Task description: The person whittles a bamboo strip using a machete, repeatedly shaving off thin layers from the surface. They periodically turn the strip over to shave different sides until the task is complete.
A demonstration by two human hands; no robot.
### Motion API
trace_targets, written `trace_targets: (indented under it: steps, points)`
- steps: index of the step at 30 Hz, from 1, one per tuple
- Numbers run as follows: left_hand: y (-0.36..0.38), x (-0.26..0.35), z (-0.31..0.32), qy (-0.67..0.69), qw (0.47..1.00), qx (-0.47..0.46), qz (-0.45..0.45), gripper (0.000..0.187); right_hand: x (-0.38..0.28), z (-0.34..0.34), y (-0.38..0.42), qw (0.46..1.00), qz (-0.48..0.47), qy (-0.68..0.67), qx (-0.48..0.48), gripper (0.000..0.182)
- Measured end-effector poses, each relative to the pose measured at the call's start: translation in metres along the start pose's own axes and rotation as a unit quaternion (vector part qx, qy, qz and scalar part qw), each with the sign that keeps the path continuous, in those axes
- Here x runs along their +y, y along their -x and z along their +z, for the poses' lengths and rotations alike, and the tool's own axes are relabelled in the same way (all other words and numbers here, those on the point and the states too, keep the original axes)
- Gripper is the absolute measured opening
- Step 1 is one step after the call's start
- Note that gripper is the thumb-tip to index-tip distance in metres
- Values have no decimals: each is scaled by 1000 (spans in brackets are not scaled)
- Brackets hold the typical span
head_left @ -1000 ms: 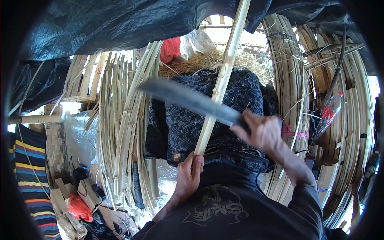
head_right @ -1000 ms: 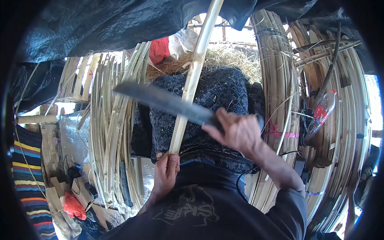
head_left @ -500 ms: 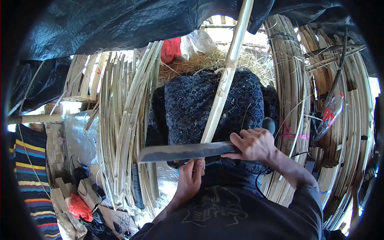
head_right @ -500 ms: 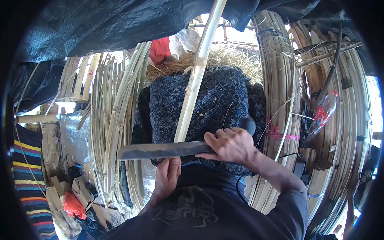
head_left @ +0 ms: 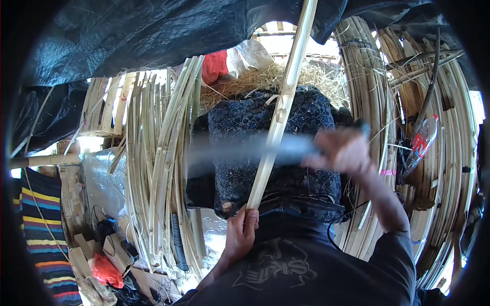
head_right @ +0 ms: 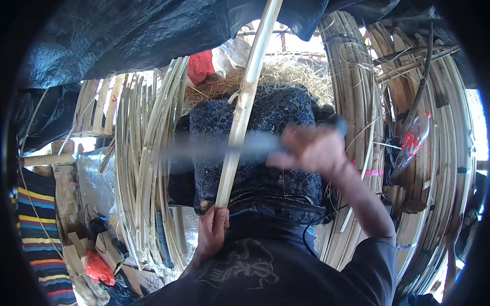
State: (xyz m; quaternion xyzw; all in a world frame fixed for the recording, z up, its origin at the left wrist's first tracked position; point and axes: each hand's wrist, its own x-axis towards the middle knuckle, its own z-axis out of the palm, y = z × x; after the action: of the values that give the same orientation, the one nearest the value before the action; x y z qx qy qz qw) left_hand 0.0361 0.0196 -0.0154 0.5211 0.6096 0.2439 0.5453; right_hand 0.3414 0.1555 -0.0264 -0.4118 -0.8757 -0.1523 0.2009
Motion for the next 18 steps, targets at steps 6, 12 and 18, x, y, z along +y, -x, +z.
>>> trace_targets:
  steps: [6,12,18]
  points:
    - [-9,4,-3,-26,999,17,17,31,6,-9,-9,976,184,-84,-80,54]
    - [-1,-13,-3,44,997,-31,-51,31,0,-4,5,974,189,-95,-85,51]
    - [-34,-8,-41,14,974,-224,-10,33,6,-6,0,976,202,-53,-59,53]
